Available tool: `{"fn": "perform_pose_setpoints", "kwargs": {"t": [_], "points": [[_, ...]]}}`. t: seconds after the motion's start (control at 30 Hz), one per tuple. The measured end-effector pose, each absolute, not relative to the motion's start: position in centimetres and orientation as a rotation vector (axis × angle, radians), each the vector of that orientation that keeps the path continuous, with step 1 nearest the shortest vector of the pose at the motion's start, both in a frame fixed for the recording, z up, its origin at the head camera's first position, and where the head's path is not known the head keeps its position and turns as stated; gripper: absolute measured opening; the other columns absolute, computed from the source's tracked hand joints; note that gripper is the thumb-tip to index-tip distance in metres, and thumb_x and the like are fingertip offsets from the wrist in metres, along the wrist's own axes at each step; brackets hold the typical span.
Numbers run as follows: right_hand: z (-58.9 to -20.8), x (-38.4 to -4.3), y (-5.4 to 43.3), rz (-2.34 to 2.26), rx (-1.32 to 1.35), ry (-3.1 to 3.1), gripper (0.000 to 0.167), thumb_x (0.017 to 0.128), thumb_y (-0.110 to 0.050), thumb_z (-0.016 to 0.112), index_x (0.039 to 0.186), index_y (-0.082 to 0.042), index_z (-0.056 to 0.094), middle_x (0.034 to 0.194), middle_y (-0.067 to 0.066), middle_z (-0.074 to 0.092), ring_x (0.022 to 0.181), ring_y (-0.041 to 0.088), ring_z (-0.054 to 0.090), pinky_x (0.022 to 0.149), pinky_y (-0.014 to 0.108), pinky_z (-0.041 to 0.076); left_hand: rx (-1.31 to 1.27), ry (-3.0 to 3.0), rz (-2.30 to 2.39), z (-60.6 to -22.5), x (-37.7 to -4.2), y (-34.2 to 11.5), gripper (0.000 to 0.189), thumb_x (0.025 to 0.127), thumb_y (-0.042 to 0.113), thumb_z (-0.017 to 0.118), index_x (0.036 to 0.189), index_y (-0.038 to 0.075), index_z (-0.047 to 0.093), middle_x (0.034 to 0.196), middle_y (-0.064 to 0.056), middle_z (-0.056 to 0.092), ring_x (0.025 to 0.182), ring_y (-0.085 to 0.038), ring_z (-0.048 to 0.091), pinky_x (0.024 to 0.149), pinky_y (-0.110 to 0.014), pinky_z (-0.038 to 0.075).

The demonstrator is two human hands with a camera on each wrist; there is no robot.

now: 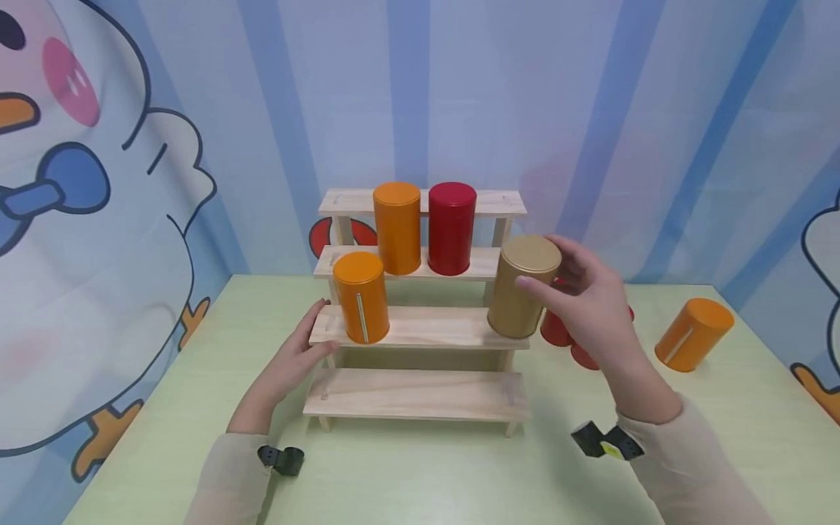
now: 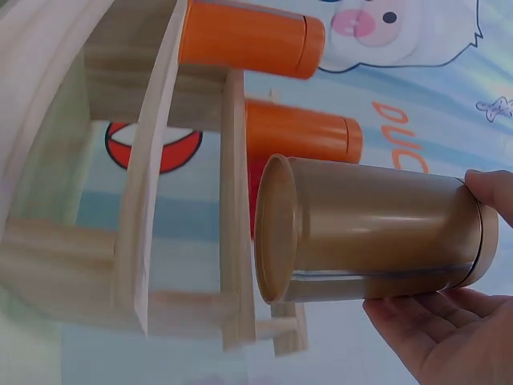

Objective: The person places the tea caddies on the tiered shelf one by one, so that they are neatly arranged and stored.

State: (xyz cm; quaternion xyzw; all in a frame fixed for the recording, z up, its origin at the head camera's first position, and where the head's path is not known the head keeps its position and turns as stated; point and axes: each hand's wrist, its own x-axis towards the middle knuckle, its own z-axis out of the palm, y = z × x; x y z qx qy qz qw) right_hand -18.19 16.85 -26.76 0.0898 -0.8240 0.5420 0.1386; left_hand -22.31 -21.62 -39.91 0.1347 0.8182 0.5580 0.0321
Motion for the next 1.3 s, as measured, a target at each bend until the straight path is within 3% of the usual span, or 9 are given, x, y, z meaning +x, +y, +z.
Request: {"fn": "perform_pose_setpoints", "kwargs": {"t": [0.27, 0.63, 1.3], "points": [[-27.2, -19.4, 13.5, 1.707, 0.312, -2.389, 0.070, 0.083, -0.030, 0.076, 0.143, -0.013, 0.046, 0.134, 0.007, 0.057, 0.121, 0.022, 0.056, 0.101, 0.041, 0.047, 0.410, 2.518, 1.720, -39.9, -22.2, -21.7, 0.078, 0.098, 0.023, 0.053, 0.157, 0.015, 0.003, 0.161, -0.014, 0.009, 0.145, -0.038, 0.019, 0.112, -0.058, 0.024], [-28.1, -21.1, 9.7, 1.769, 0.409, -2.322, 0.065, 0.081, -0.028, 0.078, 0.137, -0.012, 0.051, 0.126, 0.005, 0.061, 0.114, 0.020, 0.059, 0.097, 0.038, 0.050, 0.418, 2.516, 1.728, -40.1, -22.2, -21.9, 0.078, 0.098, 0.022, 0.053, 0.156, 0.014, 0.002, 0.161, -0.015, 0.009, 0.145, -0.039, 0.018, 0.112, -0.058, 0.023], [-29.5, -22.3, 7.0, 1.804, 0.339, -2.332, 0.066, 0.079, -0.028, 0.080, 0.137, -0.011, 0.051, 0.130, 0.007, 0.060, 0.114, 0.024, 0.059, 0.097, 0.037, 0.050, 0.419, 2.507, 1.735, -39.9, -22.3, -21.7, 0.077, 0.098, 0.021, 0.053, 0.157, 0.015, 0.003, 0.161, -0.013, 0.009, 0.145, -0.038, 0.019, 0.112, -0.057, 0.024]]}}
